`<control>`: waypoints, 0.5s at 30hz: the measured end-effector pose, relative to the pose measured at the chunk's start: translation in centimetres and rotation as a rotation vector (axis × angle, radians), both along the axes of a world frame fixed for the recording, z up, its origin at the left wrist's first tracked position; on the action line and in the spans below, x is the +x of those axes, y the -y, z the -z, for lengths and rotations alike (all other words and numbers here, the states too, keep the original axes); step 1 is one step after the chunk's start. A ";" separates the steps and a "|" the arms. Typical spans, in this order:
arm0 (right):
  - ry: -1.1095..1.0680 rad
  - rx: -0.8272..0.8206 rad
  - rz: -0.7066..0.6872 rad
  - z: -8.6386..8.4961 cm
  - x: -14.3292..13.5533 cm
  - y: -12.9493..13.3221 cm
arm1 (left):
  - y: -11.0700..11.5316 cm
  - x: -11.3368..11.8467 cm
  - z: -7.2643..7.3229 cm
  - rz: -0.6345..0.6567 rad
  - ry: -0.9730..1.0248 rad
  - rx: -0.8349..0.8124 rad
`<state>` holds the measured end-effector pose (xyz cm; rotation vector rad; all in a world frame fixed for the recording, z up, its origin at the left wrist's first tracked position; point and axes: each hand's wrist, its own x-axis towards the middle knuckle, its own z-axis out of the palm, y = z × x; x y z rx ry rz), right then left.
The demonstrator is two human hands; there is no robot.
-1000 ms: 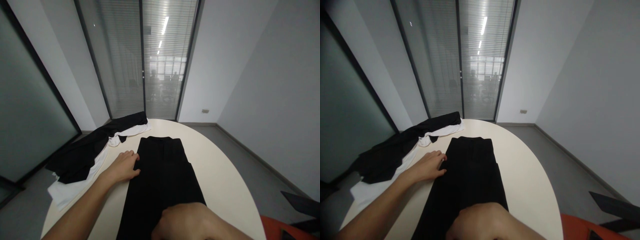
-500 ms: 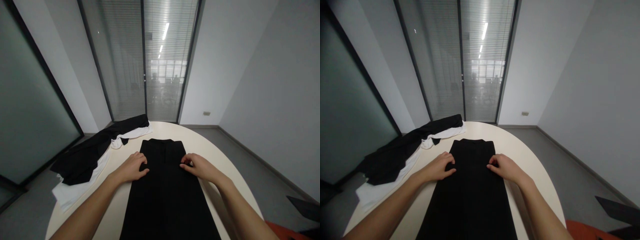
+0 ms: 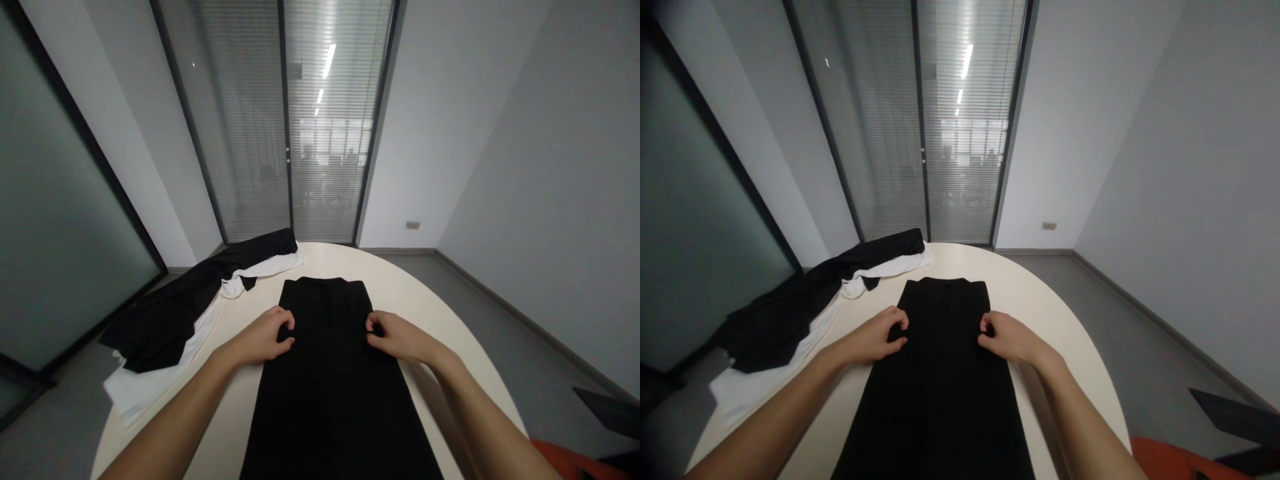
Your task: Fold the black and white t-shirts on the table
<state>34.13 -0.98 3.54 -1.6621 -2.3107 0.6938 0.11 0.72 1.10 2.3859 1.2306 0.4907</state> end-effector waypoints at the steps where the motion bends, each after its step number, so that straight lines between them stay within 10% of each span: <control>1: -0.023 -0.016 -0.014 0.0 0.0 0.0 | -0.1 -0.1 0.1 0.007 0.012 -0.012; 15: -0.321 -0.313 -0.048 0.7 2.5 -0.4 | -0.5 -1.4 -0.7 -0.006 0.111 -0.313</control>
